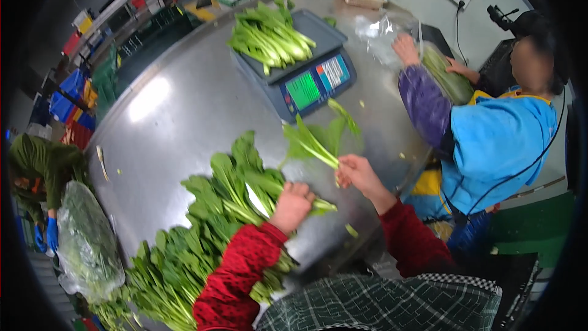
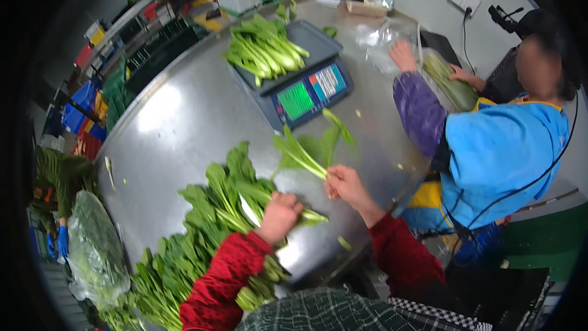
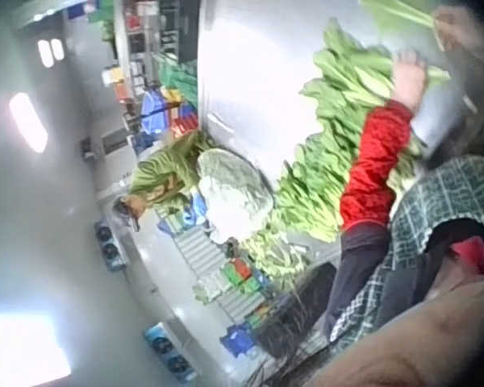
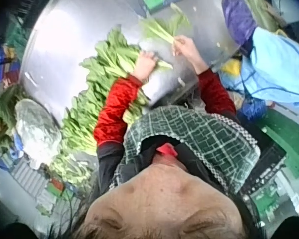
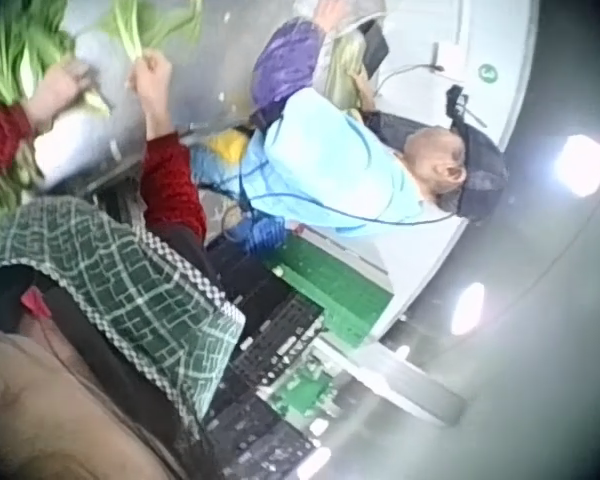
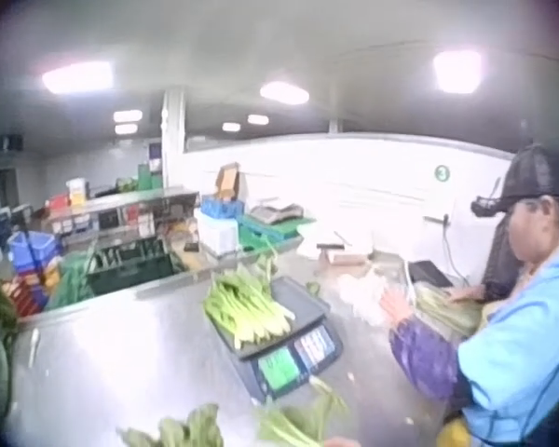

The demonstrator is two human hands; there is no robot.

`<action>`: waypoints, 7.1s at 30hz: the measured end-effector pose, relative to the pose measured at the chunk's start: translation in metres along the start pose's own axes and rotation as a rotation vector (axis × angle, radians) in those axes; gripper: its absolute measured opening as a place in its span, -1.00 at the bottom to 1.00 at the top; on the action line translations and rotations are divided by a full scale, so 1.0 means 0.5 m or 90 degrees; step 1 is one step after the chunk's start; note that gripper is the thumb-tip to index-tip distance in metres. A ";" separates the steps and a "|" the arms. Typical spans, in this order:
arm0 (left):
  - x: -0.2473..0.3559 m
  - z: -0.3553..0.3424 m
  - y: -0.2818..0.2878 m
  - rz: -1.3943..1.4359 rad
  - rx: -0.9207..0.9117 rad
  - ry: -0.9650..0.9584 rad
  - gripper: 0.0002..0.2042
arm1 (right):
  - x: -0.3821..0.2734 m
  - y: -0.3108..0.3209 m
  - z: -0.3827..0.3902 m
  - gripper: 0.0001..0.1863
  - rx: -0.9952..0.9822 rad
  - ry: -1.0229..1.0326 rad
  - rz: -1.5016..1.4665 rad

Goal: Weighing and sorting green leafy vegetables on a metal table using a digital scale.

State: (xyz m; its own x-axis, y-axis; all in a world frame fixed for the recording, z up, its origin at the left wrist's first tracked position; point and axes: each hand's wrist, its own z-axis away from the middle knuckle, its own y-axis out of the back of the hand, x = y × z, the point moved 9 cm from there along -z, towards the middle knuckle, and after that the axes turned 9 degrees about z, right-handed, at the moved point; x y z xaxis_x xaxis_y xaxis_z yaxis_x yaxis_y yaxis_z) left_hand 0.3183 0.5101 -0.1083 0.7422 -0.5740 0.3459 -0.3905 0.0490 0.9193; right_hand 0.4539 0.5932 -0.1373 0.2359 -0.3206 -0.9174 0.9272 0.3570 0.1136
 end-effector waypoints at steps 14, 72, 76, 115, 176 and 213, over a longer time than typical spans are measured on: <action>0.077 0.010 0.139 -0.187 0.039 0.010 -0.85 | -0.020 -0.143 0.130 -0.81 -0.149 -0.057 -0.129; -0.186 0.421 0.500 -0.015 0.523 0.534 -0.64 | -0.100 -0.123 0.117 -0.90 -0.155 0.117 -0.055; 0.006 0.243 0.343 0.113 0.204 0.341 -0.38 | -0.110 -0.228 0.161 -0.85 -0.366 0.065 0.002; 0.055 0.460 0.143 -0.133 0.248 0.483 -0.67 | -0.020 -0.391 0.048 -0.52 0.003 0.325 0.579; -0.136 -0.260 0.006 0.750 0.421 0.461 -0.42 | -0.110 0.137 -0.141 -0.57 0.175 0.070 -0.021; 0.114 0.401 0.177 0.262 0.370 0.542 -0.89 | -0.461 -0.254 -0.379 -0.49 0.317 0.512 0.907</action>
State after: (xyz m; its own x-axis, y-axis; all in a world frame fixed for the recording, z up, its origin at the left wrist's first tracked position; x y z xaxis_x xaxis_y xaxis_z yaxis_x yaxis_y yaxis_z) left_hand 0.2171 0.3179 -0.0449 0.5419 0.1574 0.8256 -0.7236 -0.4123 0.5536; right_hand 0.2265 0.7876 -0.0128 0.8448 0.5294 0.0775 0.1610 -0.3897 0.9067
